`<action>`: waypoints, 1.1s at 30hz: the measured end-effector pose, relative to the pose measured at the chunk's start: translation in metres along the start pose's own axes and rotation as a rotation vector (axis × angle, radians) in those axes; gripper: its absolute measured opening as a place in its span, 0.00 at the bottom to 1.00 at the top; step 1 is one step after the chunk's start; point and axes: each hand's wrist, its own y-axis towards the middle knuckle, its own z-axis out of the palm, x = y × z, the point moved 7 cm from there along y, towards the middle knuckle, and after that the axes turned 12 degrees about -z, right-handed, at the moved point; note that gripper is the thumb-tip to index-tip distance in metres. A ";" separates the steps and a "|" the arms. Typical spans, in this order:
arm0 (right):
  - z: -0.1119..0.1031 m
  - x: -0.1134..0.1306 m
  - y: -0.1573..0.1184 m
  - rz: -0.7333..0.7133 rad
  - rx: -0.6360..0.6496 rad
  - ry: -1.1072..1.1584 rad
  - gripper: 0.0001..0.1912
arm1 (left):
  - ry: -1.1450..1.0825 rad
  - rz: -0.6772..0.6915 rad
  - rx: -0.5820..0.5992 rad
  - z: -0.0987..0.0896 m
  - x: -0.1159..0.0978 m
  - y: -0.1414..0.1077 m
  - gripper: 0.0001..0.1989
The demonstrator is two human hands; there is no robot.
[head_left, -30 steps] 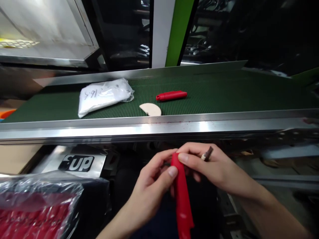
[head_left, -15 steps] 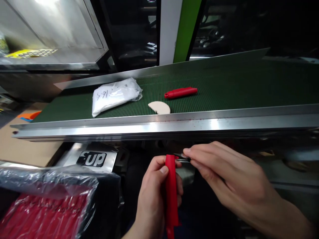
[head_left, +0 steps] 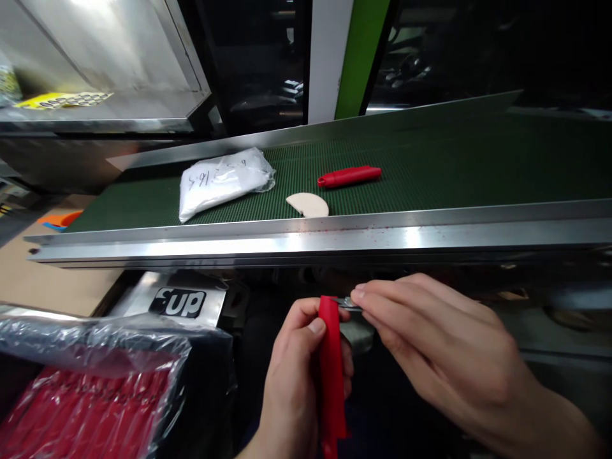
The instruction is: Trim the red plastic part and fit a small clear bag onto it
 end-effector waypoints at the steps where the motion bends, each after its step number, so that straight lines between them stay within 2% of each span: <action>1: 0.000 0.000 0.000 0.003 0.001 -0.008 0.22 | 0.000 0.000 0.001 0.000 0.000 0.000 0.13; 16: 0.001 0.004 -0.002 -0.034 0.019 -0.048 0.21 | 0.018 -0.002 -0.025 -0.002 0.001 0.001 0.12; 23: 0.006 0.011 -0.009 -0.032 0.058 -0.042 0.23 | -0.031 0.017 -0.041 -0.003 -0.007 0.004 0.10; 26: 0.007 0.014 -0.010 -0.023 0.070 -0.057 0.21 | -0.045 0.014 -0.052 -0.004 -0.009 0.005 0.10; 33: 0.008 0.022 -0.007 -0.057 0.110 -0.044 0.21 | -0.020 0.051 -0.019 -0.004 -0.018 0.011 0.12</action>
